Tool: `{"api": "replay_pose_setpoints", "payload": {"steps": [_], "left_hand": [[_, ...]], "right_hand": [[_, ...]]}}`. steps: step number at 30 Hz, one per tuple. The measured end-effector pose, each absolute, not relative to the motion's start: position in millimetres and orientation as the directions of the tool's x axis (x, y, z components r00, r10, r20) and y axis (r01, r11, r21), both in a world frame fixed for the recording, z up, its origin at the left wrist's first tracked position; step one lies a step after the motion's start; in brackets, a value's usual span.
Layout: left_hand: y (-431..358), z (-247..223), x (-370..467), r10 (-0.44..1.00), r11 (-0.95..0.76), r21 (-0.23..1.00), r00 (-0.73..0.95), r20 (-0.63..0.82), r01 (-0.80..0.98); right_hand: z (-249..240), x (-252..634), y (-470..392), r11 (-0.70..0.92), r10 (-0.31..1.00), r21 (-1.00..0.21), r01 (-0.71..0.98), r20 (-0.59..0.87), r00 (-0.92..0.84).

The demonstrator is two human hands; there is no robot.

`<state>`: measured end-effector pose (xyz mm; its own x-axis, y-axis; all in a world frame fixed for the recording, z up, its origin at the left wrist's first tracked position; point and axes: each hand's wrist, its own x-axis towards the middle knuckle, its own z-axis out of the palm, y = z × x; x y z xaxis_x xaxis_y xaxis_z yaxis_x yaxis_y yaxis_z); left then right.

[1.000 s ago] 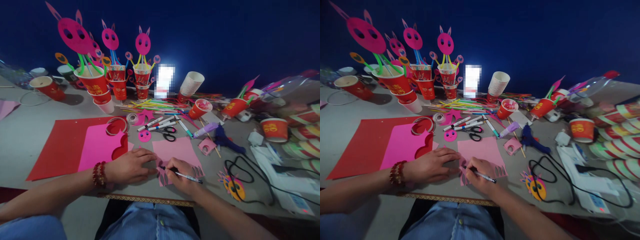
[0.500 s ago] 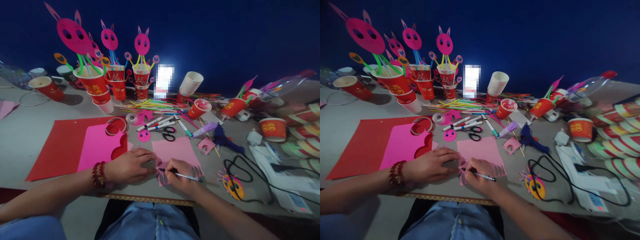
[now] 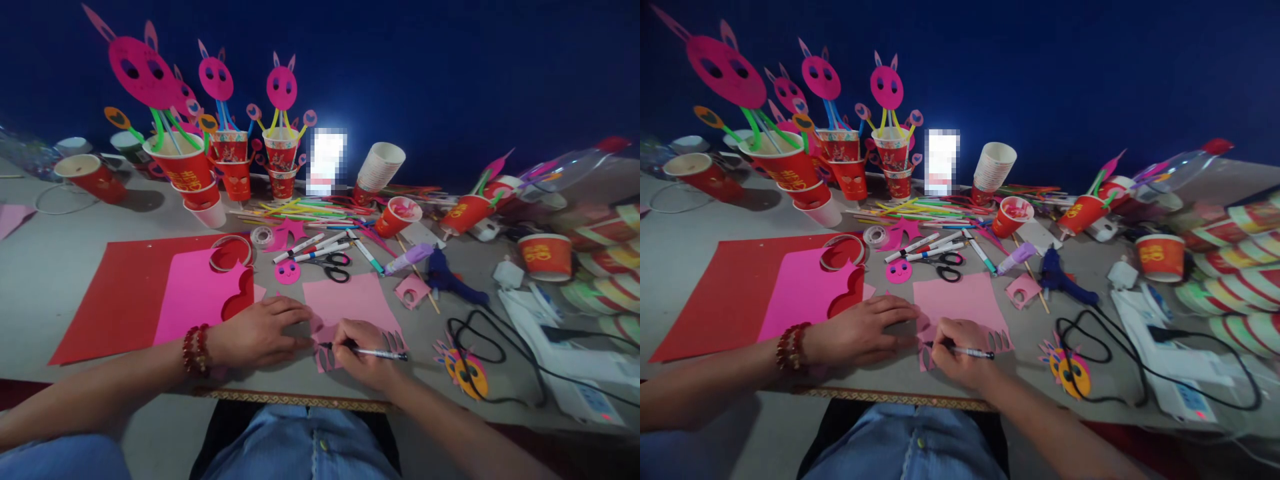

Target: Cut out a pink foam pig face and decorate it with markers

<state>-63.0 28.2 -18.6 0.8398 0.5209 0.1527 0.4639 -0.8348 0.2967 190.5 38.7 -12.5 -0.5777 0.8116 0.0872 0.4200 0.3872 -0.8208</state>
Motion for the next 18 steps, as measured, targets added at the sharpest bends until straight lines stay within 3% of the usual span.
{"api": "replay_pose_setpoints", "payload": {"steps": [11,18], "left_hand": [[27.4,-18.8,-63.7,0.526,-0.832,0.288,0.840,0.134,0.475],[27.7,-19.1,-63.1,0.522,-0.839,0.276,0.837,0.166,0.469]], "right_hand": [[-10.7,192.3,38.9,0.386,0.812,-0.822,0.418,0.089,-0.576],[-17.6,192.2,38.0,0.333,0.874,-0.851,0.405,0.117,-0.471]]}}
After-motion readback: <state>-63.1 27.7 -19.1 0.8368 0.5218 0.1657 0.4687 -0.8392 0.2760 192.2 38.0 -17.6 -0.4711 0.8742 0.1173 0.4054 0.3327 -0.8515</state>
